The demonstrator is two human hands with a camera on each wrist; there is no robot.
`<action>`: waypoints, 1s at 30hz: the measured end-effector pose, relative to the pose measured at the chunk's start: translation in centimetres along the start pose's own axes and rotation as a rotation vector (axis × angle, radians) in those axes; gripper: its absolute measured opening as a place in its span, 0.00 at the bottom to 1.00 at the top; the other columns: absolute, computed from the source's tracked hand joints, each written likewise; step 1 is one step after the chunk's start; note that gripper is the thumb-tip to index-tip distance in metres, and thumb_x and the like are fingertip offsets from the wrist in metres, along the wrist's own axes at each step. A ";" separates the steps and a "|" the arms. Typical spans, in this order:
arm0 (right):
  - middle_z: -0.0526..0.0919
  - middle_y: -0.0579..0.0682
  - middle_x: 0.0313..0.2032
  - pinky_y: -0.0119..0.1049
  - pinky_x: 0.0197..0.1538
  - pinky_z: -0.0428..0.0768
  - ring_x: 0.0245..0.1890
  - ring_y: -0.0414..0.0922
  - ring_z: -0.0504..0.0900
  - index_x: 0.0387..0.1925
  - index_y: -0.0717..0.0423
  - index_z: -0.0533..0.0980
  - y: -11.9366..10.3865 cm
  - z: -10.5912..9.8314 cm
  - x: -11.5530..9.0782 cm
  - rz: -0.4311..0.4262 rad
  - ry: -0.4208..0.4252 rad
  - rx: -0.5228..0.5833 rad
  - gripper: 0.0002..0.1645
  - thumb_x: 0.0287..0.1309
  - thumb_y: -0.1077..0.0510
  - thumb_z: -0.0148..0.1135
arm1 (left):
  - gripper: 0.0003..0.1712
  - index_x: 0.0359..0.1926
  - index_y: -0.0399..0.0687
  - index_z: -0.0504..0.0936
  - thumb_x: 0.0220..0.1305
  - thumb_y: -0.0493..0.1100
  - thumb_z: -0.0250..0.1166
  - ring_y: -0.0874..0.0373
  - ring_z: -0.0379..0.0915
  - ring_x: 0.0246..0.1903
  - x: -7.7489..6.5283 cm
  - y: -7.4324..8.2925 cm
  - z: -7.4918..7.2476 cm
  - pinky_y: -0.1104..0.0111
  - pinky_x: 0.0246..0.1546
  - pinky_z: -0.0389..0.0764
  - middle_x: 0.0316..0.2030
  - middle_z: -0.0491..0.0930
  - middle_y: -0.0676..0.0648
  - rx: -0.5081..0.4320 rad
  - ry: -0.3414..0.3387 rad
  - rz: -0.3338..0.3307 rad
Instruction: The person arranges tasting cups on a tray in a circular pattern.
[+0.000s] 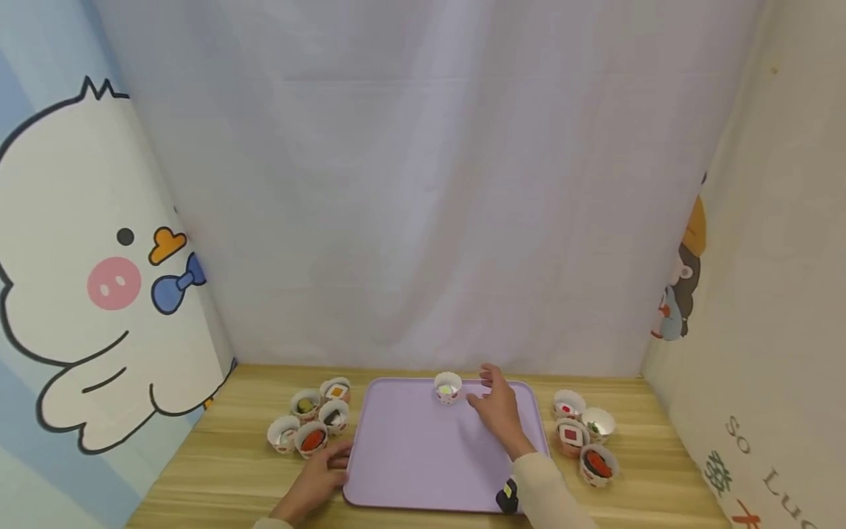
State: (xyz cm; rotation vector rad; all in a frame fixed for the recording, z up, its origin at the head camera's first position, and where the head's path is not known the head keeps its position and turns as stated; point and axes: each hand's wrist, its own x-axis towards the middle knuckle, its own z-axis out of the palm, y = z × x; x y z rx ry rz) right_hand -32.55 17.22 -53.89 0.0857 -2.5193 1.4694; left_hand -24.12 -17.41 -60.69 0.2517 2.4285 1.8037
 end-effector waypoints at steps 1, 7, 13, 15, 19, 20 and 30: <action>0.75 0.65 0.59 0.50 0.58 0.79 0.59 0.60 0.76 0.65 0.63 0.63 -0.2 -0.4 -0.1 0.001 -0.001 0.002 0.39 0.53 0.66 0.68 | 0.37 0.62 0.19 0.67 0.44 0.23 0.58 0.42 0.78 0.48 0.0 -0.1 0.0 0.73 0.38 0.80 0.52 0.77 0.27 0.000 0.000 -0.001; 0.74 0.65 0.61 0.50 0.60 0.77 0.62 0.59 0.74 0.66 0.62 0.63 -1.4 -2.8 -1.0 -0.004 0.017 0.017 0.40 0.53 0.66 0.68 | 0.38 0.62 0.19 0.67 0.44 0.23 0.57 0.43 0.78 0.48 0.0 -0.2 0.0 0.73 0.38 0.80 0.52 0.76 0.27 0.001 -0.003 -0.001; 0.74 0.63 0.62 0.51 0.60 0.77 0.63 0.59 0.73 0.66 0.62 0.64 -2.0 -5.1 -2.1 -0.044 0.032 -0.002 0.39 0.53 0.65 0.69 | 0.39 0.62 0.18 0.66 0.43 0.23 0.57 0.43 0.78 0.48 -0.1 0.0 0.0 0.73 0.38 0.80 0.52 0.76 0.26 0.007 -0.010 -0.004; 0.74 0.63 0.62 0.51 0.60 0.77 0.63 0.59 0.73 0.65 0.62 0.64 -2.1 -5.8 -2.5 -0.071 0.042 -0.011 0.39 0.53 0.65 0.69 | 0.39 0.62 0.18 0.66 0.43 0.23 0.57 0.43 0.78 0.48 -0.1 0.0 -0.1 0.73 0.38 0.80 0.52 0.76 0.26 0.007 -0.010 -0.005; 0.74 0.64 0.61 0.52 0.59 0.77 0.63 0.61 0.73 0.65 0.63 0.64 -2.3 -7.2 -3.5 -0.120 0.062 -0.034 0.39 0.53 0.65 0.69 | 0.38 0.62 0.18 0.66 0.43 0.23 0.57 0.43 0.78 0.48 -0.1 0.1 -0.1 0.72 0.38 0.80 0.52 0.76 0.26 0.010 -0.008 -0.004; 0.74 0.65 0.61 0.53 0.58 0.77 0.62 0.62 0.73 0.65 0.63 0.64 -2.3 -7.5 -3.7 -0.131 0.069 -0.036 0.39 0.53 0.65 0.69 | 0.38 0.62 0.18 0.66 0.44 0.23 0.57 0.43 0.78 0.48 -0.1 0.1 -0.1 0.72 0.38 0.80 0.52 0.76 0.26 0.009 -0.007 -0.006; 0.74 0.60 0.61 0.11 0.53 0.68 0.60 0.50 0.73 0.66 0.61 0.64 -1.9 -10.9 -6.0 -0.106 0.127 -0.050 0.38 0.56 0.61 0.68 | 0.38 0.63 0.20 0.66 0.44 0.23 0.57 0.43 0.78 0.49 0.0 -0.1 -0.1 0.72 0.38 0.80 0.52 0.76 0.27 0.002 -0.002 -0.020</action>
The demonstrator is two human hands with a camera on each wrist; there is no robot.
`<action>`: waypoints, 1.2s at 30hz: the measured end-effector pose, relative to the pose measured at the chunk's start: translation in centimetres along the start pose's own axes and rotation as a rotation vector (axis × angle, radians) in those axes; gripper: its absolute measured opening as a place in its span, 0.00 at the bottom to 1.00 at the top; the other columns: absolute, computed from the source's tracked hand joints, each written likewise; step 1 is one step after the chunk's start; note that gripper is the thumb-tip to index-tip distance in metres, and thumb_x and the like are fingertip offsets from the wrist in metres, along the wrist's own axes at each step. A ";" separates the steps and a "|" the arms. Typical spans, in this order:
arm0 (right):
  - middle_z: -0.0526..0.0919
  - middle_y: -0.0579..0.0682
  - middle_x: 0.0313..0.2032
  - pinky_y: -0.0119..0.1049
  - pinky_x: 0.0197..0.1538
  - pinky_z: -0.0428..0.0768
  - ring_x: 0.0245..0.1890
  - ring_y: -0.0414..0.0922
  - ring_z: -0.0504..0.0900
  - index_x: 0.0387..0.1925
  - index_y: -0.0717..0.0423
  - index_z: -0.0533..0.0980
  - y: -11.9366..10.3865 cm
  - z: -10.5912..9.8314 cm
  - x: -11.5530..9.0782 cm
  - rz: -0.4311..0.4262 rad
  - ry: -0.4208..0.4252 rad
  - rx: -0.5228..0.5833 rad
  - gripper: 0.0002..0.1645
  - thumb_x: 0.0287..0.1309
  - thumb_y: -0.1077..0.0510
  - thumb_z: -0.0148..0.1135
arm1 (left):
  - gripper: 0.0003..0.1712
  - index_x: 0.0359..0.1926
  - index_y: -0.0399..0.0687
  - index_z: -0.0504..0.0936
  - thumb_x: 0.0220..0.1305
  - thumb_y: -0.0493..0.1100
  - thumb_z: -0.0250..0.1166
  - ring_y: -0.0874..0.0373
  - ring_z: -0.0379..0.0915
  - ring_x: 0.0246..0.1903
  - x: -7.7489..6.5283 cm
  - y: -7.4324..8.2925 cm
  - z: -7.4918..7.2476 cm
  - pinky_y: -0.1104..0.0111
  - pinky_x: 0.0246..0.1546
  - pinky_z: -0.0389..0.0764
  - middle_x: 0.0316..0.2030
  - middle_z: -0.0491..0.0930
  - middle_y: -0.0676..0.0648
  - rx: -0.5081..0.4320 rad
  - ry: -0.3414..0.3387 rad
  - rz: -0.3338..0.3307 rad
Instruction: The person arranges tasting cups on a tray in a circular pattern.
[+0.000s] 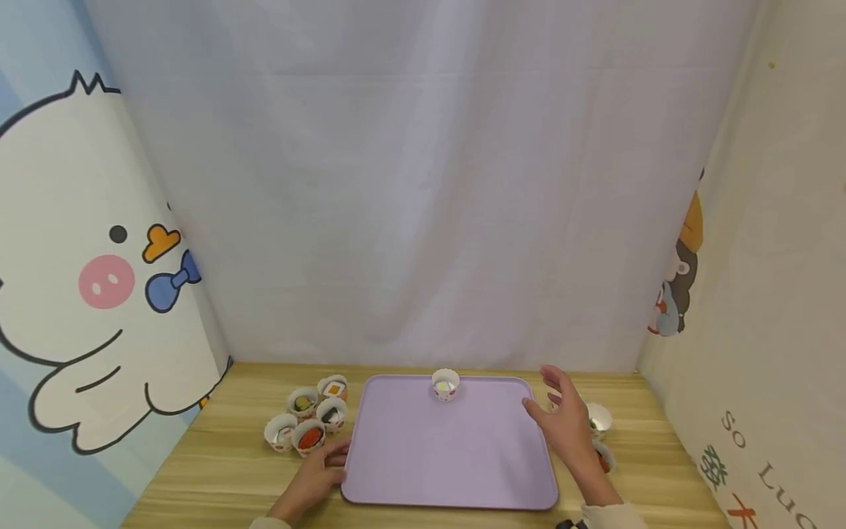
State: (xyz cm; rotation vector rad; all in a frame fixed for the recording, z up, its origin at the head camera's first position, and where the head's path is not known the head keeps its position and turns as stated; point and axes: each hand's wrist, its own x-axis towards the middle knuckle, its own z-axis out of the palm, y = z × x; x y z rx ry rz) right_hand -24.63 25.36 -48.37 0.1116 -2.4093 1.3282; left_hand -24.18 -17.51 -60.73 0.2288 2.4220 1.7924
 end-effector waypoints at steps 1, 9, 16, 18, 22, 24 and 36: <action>0.73 0.60 0.61 0.10 0.53 0.67 0.60 0.47 0.72 0.66 0.60 0.64 0.1 -0.4 -0.2 0.001 0.002 -0.002 0.38 0.56 0.60 0.69 | 0.38 0.63 0.20 0.66 0.44 0.23 0.57 0.43 0.78 0.49 0.0 0.0 0.0 0.72 0.38 0.80 0.53 0.76 0.28 0.003 -0.002 -0.002; 0.70 0.61 0.64 0.08 0.52 0.63 0.53 0.14 0.59 0.68 0.59 0.61 0.9 -3.4 -2.2 0.051 0.021 -0.026 0.41 0.58 0.53 0.69 | 0.39 0.63 0.20 0.66 0.44 0.23 0.57 0.43 0.78 0.49 -0.1 0.3 0.0 0.72 0.39 0.80 0.53 0.77 0.28 0.004 -0.005 -0.003; 0.68 0.61 0.64 0.06 0.49 0.61 0.51 0.15 0.58 0.70 0.60 0.58 2.7 -5.3 -3.6 0.185 0.076 -0.059 0.45 0.59 0.48 0.68 | 0.38 0.63 0.20 0.66 0.44 0.23 0.57 0.41 0.78 0.49 0.0 0.3 0.1 0.73 0.38 0.80 0.52 0.77 0.27 -0.003 -0.006 0.008; 0.67 0.61 0.65 0.06 0.48 0.60 0.51 0.17 0.58 0.70 0.60 0.57 3.2 -5.5 -4.0 0.234 0.093 -0.056 0.46 0.59 0.47 0.67 | 0.38 0.63 0.20 0.67 0.44 0.23 0.57 0.41 0.78 0.49 -0.1 0.3 0.1 0.73 0.38 0.80 0.52 0.77 0.27 -0.001 -0.001 0.011; 0.65 0.61 0.67 0.07 0.46 0.60 0.53 0.24 0.61 0.72 0.60 0.56 4.2 -5.9 -4.7 0.333 0.109 -0.048 0.48 0.59 0.45 0.67 | 0.38 0.62 0.20 0.67 0.44 0.23 0.58 0.41 0.78 0.49 -0.2 0.2 0.1 0.73 0.39 0.80 0.52 0.77 0.27 0.004 0.006 0.017; 0.65 0.62 0.67 0.08 0.46 0.61 0.56 0.30 0.64 0.72 0.60 0.56 4.7 -6.0 -5.0 0.365 0.108 -0.051 0.48 0.59 0.45 0.67 | 0.38 0.62 0.19 0.67 0.44 0.23 0.58 0.40 0.78 0.49 -0.2 0.1 0.1 0.74 0.39 0.80 0.52 0.77 0.26 0.002 0.005 0.017; 0.55 0.72 0.70 0.59 0.68 0.61 0.69 0.65 0.57 0.74 0.69 0.44 7.5 -6.6 -5.9 0.442 -0.097 -0.042 0.52 0.63 0.52 0.64 | 0.38 0.63 0.20 0.67 0.44 0.23 0.58 0.41 0.78 0.49 -0.2 0.2 0.1 0.74 0.39 0.80 0.52 0.77 0.26 0.006 0.003 0.017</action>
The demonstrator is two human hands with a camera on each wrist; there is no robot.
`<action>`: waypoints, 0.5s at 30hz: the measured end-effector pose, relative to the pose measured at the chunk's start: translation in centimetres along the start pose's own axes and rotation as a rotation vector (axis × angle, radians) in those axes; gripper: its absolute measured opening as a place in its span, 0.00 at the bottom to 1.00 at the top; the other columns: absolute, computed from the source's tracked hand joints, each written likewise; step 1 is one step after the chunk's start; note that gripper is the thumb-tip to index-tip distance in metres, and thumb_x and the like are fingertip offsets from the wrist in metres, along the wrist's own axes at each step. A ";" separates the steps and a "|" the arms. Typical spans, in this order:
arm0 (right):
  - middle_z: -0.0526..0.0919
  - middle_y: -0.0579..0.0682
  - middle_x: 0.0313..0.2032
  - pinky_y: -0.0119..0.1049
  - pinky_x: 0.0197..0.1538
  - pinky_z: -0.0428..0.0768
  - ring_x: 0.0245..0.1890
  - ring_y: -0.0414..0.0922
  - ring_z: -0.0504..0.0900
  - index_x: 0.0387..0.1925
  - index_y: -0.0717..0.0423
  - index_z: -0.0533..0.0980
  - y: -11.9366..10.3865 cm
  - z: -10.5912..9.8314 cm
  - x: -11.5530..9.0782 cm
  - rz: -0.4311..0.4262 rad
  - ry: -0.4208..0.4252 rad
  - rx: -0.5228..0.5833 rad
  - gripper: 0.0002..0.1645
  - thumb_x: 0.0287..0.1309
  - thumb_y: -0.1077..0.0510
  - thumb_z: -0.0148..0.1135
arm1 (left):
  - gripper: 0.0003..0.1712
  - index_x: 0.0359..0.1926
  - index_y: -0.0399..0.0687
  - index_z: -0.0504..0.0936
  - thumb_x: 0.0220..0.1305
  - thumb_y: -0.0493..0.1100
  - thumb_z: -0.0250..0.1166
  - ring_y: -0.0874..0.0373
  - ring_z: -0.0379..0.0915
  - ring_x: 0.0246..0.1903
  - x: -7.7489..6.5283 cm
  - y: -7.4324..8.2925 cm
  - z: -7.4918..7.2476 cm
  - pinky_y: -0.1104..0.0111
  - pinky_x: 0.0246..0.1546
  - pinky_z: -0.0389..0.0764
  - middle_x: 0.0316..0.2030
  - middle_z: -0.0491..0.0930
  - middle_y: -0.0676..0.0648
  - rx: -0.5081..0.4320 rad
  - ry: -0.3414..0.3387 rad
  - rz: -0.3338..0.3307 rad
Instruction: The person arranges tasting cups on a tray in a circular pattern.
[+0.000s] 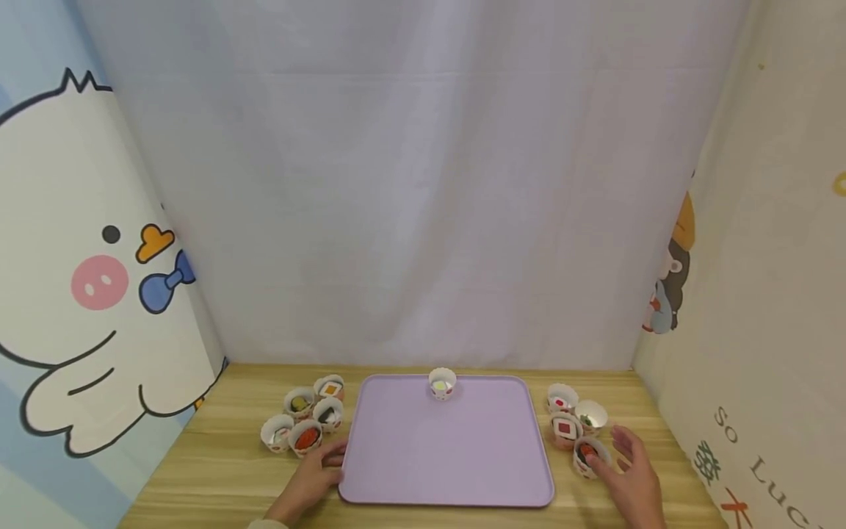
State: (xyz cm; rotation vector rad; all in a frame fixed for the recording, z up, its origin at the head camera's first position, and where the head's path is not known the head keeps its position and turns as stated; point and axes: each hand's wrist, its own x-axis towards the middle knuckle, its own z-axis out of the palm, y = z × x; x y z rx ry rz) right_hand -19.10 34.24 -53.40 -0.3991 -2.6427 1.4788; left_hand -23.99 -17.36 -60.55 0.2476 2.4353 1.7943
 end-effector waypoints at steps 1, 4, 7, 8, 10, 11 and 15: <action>0.55 0.72 0.71 0.59 0.68 0.61 0.69 0.65 0.57 0.74 0.70 0.43 0.2 0.0 0.1 0.002 -0.017 -0.004 0.52 0.63 0.52 0.63 | 0.38 0.63 0.20 0.67 0.44 0.24 0.58 0.40 0.78 0.49 0.0 0.0 0.0 0.73 0.39 0.80 0.52 0.77 0.26 -0.001 0.001 -0.001; 0.54 0.72 0.71 0.60 0.69 0.60 0.70 0.66 0.56 0.73 0.70 0.43 1.1 0.1 0.6 0.006 -0.070 -0.011 0.53 0.62 0.53 0.64 | 0.38 0.63 0.20 0.67 0.44 0.24 0.58 0.40 0.79 0.49 0.0 -0.1 0.0 0.73 0.38 0.80 0.52 0.77 0.26 -0.001 0.004 -0.002; 0.53 0.71 0.72 0.59 0.70 0.60 0.71 0.65 0.54 0.74 0.70 0.43 1.7 0.2 1.1 0.022 -0.105 -0.026 0.55 0.61 0.51 0.66 | 0.38 0.63 0.20 0.67 0.44 0.24 0.58 0.40 0.79 0.49 0.1 -0.2 0.0 0.74 0.38 0.79 0.52 0.77 0.27 0.000 0.006 -0.003; 0.52 0.71 0.72 0.59 0.70 0.60 0.72 0.66 0.54 0.74 0.70 0.43 1.9 0.2 1.2 0.028 -0.111 -0.031 0.56 0.60 0.50 0.66 | 0.38 0.63 0.20 0.67 0.44 0.24 0.58 0.40 0.78 0.49 0.1 -0.1 0.0 0.73 0.38 0.79 0.52 0.77 0.27 -0.001 0.007 -0.007; 0.52 0.70 0.72 0.59 0.70 0.60 0.72 0.66 0.53 0.74 0.69 0.44 2.1 0.3 1.3 0.040 -0.110 -0.045 0.55 0.60 0.50 0.66 | 0.38 0.63 0.20 0.67 0.44 0.24 0.58 0.41 0.78 0.49 0.0 -0.1 0.0 0.73 0.38 0.79 0.52 0.77 0.27 -0.001 0.006 -0.011; 0.52 0.70 0.72 0.60 0.70 0.60 0.72 0.66 0.53 0.73 0.69 0.45 2.2 0.4 1.3 0.041 -0.110 -0.051 0.54 0.60 0.51 0.66 | 0.38 0.63 0.20 0.67 0.44 0.24 0.58 0.41 0.78 0.49 0.0 -0.1 0.0 0.73 0.38 0.79 0.52 0.77 0.27 0.000 0.005 -0.013; 0.52 0.71 0.72 0.60 0.70 0.62 0.71 0.68 0.54 0.73 0.70 0.45 2.5 0.5 1.6 0.046 -0.123 -0.054 0.54 0.59 0.52 0.67 | 0.39 0.62 0.20 0.67 0.43 0.24 0.58 0.40 0.79 0.49 0.1 0.0 0.0 0.73 0.38 0.80 0.51 0.78 0.27 -0.003 0.003 -0.011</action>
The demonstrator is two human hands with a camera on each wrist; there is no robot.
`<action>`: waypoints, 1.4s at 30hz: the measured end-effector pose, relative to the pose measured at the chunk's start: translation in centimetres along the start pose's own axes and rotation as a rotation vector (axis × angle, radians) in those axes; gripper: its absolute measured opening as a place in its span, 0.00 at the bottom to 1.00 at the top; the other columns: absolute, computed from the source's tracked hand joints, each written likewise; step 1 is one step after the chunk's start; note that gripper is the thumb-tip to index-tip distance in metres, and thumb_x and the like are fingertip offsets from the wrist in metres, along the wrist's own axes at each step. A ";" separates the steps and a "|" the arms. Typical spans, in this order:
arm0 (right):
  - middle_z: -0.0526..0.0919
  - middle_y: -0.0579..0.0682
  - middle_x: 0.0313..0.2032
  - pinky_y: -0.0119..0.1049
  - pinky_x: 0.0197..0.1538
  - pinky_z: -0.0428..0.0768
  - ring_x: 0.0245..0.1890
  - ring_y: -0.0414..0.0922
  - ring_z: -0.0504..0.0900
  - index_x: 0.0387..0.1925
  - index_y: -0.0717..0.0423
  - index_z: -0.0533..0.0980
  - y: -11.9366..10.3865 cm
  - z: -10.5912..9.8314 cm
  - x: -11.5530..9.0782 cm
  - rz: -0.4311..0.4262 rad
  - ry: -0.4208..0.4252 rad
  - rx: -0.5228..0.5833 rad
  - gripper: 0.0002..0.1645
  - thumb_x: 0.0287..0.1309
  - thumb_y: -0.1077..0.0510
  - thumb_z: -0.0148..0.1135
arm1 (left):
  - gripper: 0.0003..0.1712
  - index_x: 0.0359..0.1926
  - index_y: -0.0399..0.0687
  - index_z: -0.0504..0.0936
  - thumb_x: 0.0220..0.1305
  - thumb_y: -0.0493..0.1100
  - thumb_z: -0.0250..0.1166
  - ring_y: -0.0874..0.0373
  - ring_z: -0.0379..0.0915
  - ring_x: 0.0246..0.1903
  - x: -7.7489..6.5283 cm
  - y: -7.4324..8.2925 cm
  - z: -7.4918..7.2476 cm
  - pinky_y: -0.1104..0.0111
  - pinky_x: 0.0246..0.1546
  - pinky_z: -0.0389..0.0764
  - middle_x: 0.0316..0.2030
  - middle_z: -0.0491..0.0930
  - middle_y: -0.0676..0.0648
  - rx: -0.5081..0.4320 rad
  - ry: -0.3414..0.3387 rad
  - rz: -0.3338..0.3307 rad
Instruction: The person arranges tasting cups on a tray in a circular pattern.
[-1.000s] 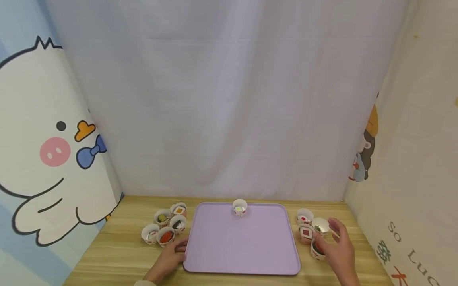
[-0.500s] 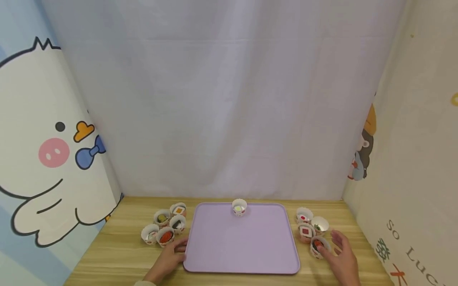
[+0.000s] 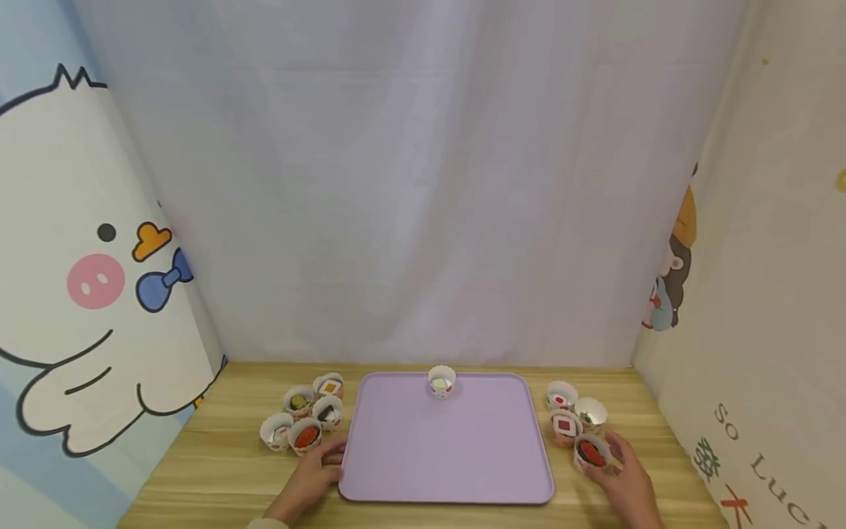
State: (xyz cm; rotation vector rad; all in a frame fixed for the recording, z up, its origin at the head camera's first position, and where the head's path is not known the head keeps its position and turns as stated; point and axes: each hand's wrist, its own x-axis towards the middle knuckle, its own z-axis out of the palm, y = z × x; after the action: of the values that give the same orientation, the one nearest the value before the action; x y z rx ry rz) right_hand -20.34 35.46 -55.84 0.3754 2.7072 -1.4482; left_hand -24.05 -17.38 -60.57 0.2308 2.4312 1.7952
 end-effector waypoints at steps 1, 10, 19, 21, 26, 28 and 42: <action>0.51 0.72 0.72 0.60 0.69 0.62 0.71 0.68 0.54 0.73 0.70 0.45 0.0 0.0 0.1 0.000 -0.009 -0.003 0.55 0.59 0.52 0.67 | 0.38 0.62 0.20 0.67 0.43 0.24 0.58 0.40 0.79 0.49 0.0 0.0 0.0 0.73 0.39 0.80 0.51 0.78 0.27 -0.001 0.000 0.001; 0.62 0.75 0.66 0.54 0.58 0.75 0.62 0.69 0.69 0.69 0.73 0.54 -0.1 0.0 0.7 -0.035 -0.008 -0.137 0.51 0.56 0.52 0.69 | 0.37 0.62 0.20 0.67 0.44 0.23 0.58 0.40 0.79 0.49 0.2 -0.4 0.0 0.72 0.39 0.81 0.49 0.80 0.27 0.010 0.002 0.001; 0.68 0.77 0.61 0.51 0.50 0.80 0.57 0.69 0.74 0.67 0.71 0.58 0.1 0.4 0.4 -0.045 -0.071 -0.164 0.51 0.50 0.52 0.73 | 0.37 0.62 0.19 0.67 0.45 0.23 0.58 0.39 0.79 0.49 0.1 -0.1 -0.1 0.71 0.39 0.81 0.48 0.80 0.27 0.018 0.008 -0.015; 0.69 0.75 0.60 0.50 0.51 0.79 0.57 0.68 0.74 0.67 0.70 0.60 0.4 0.6 0.6 -0.079 -0.067 -0.174 0.50 0.49 0.55 0.74 | 0.37 0.62 0.20 0.67 0.45 0.23 0.59 0.40 0.79 0.49 0.0 0.1 -0.2 0.70 0.39 0.81 0.48 0.80 0.27 0.010 0.007 -0.019; 0.72 0.73 0.60 0.47 0.53 0.77 0.57 0.65 0.76 0.65 0.69 0.62 1.2 0.8 1.3 -0.156 -0.057 -0.178 0.48 0.44 0.62 0.75 | 0.37 0.62 0.21 0.68 0.45 0.23 0.59 0.41 0.79 0.49 -0.1 0.2 -0.1 0.71 0.39 0.81 0.49 0.80 0.27 -0.005 0.004 -0.010; 0.70 0.74 0.61 0.50 0.56 0.76 0.59 0.65 0.74 0.66 0.68 0.62 1.4 0.9 1.5 -0.170 -0.068 -0.165 0.48 0.43 0.65 0.74 | 0.37 0.62 0.20 0.68 0.44 0.23 0.59 0.41 0.79 0.48 -0.1 0.1 -0.1 0.72 0.38 0.80 0.50 0.79 0.27 -0.009 0.002 -0.003; 0.77 0.65 0.57 0.34 0.50 0.75 0.53 0.49 0.76 0.61 0.61 0.69 1.4 1.4 1.1 -0.188 -0.050 -0.165 0.41 0.44 0.58 0.76 | 0.38 0.62 0.21 0.68 0.44 0.23 0.59 0.41 0.79 0.48 0.0 0.1 0.0 0.73 0.38 0.80 0.48 0.81 0.28 -0.008 0.000 -0.001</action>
State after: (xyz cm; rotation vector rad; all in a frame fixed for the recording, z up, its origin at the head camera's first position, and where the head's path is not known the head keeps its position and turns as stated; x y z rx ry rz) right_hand -21.20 35.28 -57.88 0.0772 2.8593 -1.2397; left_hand -24.03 -17.37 -60.50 0.2287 2.4236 1.8035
